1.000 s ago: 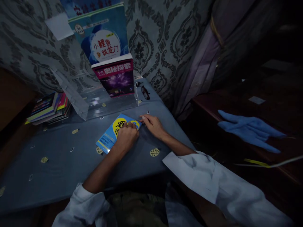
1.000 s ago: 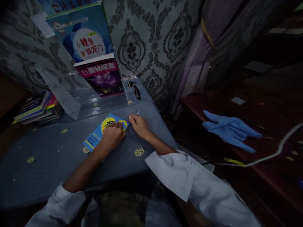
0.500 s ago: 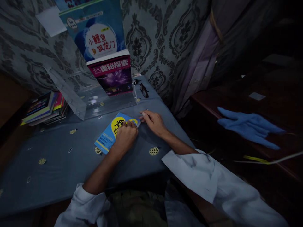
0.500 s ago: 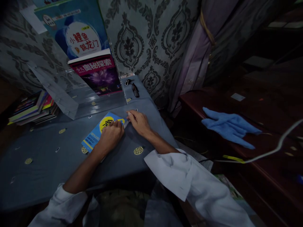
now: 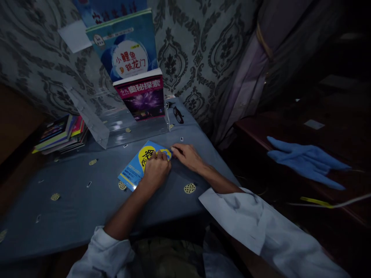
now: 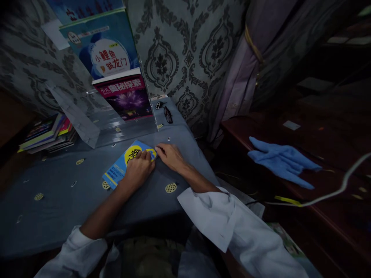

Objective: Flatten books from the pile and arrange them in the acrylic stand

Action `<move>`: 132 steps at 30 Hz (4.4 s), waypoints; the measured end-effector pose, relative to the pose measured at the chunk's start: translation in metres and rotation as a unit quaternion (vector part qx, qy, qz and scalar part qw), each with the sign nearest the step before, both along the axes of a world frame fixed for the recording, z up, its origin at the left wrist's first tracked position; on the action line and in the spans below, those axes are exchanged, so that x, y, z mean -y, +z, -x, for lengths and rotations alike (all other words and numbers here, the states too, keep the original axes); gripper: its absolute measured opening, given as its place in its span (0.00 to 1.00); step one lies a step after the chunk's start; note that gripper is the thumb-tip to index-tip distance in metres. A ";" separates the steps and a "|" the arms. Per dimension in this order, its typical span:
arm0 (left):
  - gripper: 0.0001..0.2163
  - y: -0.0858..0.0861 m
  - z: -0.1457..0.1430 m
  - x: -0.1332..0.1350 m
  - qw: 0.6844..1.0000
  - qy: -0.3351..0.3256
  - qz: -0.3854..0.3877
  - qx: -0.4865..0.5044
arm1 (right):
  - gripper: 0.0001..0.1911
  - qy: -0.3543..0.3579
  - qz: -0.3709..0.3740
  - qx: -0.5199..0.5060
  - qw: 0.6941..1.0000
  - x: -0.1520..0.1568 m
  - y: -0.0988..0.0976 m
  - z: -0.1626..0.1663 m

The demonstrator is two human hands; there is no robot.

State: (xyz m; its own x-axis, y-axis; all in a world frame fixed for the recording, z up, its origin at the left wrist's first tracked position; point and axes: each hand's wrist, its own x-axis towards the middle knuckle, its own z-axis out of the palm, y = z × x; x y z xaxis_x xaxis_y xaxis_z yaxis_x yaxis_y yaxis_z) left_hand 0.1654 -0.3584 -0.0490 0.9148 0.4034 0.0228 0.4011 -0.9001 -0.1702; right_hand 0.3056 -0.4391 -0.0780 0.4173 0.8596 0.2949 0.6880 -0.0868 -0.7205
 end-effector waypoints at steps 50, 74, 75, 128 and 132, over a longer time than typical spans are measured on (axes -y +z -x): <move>0.17 -0.035 0.093 -0.029 0.971 -0.184 0.062 0.138 | 0.24 0.148 -0.014 0.042 0.988 0.012 -0.031 0.041; 0.18 -0.033 0.094 -0.024 0.966 -0.185 0.069 0.168 | 0.35 0.157 0.018 0.035 0.987 0.013 -0.033 0.036; 0.18 -0.032 0.095 -0.024 0.964 -0.185 0.074 0.174 | 0.35 0.158 0.017 0.036 0.987 0.014 -0.032 0.036; 0.22 -0.039 -0.003 -0.131 0.960 -0.199 0.153 0.127 | 0.42 0.180 0.023 0.052 0.982 0.014 -0.033 0.034; 0.21 -0.037 0.003 -0.125 0.955 -0.211 0.158 0.135 | 0.41 0.181 0.015 0.051 0.982 0.013 -0.035 0.034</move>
State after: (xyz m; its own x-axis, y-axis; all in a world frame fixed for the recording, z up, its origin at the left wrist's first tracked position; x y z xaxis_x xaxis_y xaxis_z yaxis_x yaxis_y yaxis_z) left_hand 0.1620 -0.2335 -0.0856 0.9753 0.0269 0.2191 -0.0170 -0.9804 0.1961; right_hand 0.2721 -0.4526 -0.1131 0.0522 0.9551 0.2915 0.7458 0.1568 -0.6475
